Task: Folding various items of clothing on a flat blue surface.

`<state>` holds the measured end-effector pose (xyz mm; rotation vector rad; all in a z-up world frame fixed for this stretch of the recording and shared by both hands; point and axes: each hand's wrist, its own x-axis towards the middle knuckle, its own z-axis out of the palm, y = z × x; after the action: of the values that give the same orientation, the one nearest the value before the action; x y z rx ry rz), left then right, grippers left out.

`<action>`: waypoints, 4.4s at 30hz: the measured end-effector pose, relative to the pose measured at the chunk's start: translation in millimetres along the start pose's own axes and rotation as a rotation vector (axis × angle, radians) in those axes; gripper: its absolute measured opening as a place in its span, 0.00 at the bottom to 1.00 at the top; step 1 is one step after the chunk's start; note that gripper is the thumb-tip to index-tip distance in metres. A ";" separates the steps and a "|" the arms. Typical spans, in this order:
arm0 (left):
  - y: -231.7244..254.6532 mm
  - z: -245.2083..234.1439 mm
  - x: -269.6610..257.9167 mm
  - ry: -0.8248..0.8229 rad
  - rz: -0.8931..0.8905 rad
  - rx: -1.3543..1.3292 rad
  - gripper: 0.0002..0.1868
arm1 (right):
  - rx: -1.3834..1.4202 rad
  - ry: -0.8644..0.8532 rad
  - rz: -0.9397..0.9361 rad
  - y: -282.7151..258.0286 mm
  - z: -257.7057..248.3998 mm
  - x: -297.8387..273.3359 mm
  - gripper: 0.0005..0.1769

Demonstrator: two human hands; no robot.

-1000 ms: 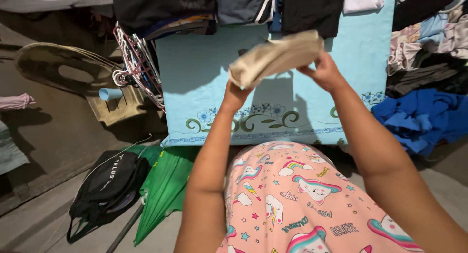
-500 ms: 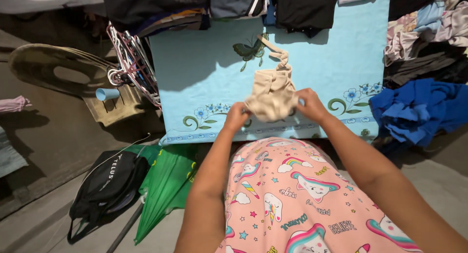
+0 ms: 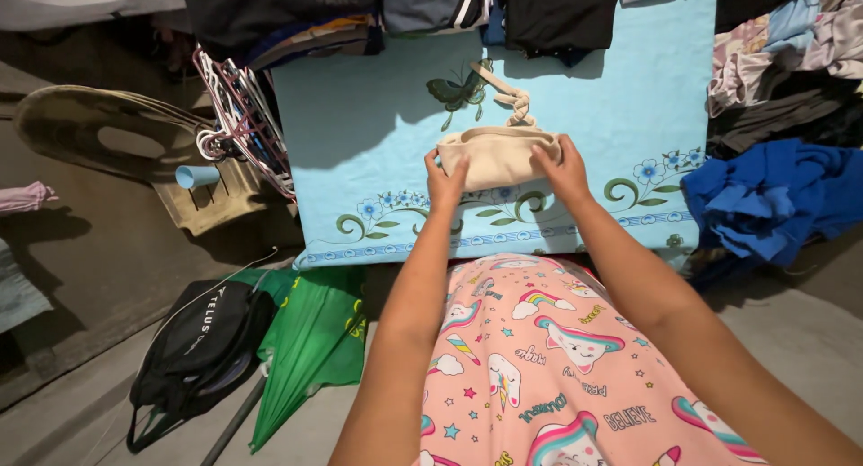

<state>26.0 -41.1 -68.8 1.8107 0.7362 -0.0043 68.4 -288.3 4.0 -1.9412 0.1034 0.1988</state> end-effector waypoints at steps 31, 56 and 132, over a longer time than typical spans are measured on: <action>110.2 -63.2 24.3 -0.358 0.890 1.070 0.19 | -0.865 -0.459 -0.455 -59.3 -51.1 43.8 0.09; 123.5 -24.3 11.7 -0.168 0.710 0.778 0.12 | -0.548 -0.229 -0.262 -58.0 -36.9 56.5 0.13; 225.5 -39.5 89.4 -0.483 -0.011 -1.257 0.27 | 1.139 -0.656 -0.012 -250.8 -16.2 158.5 0.36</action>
<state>193.0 -5.0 108.0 0.5541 0.2517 0.0115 267.2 -206.9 209.3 -0.6849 -0.1986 0.6046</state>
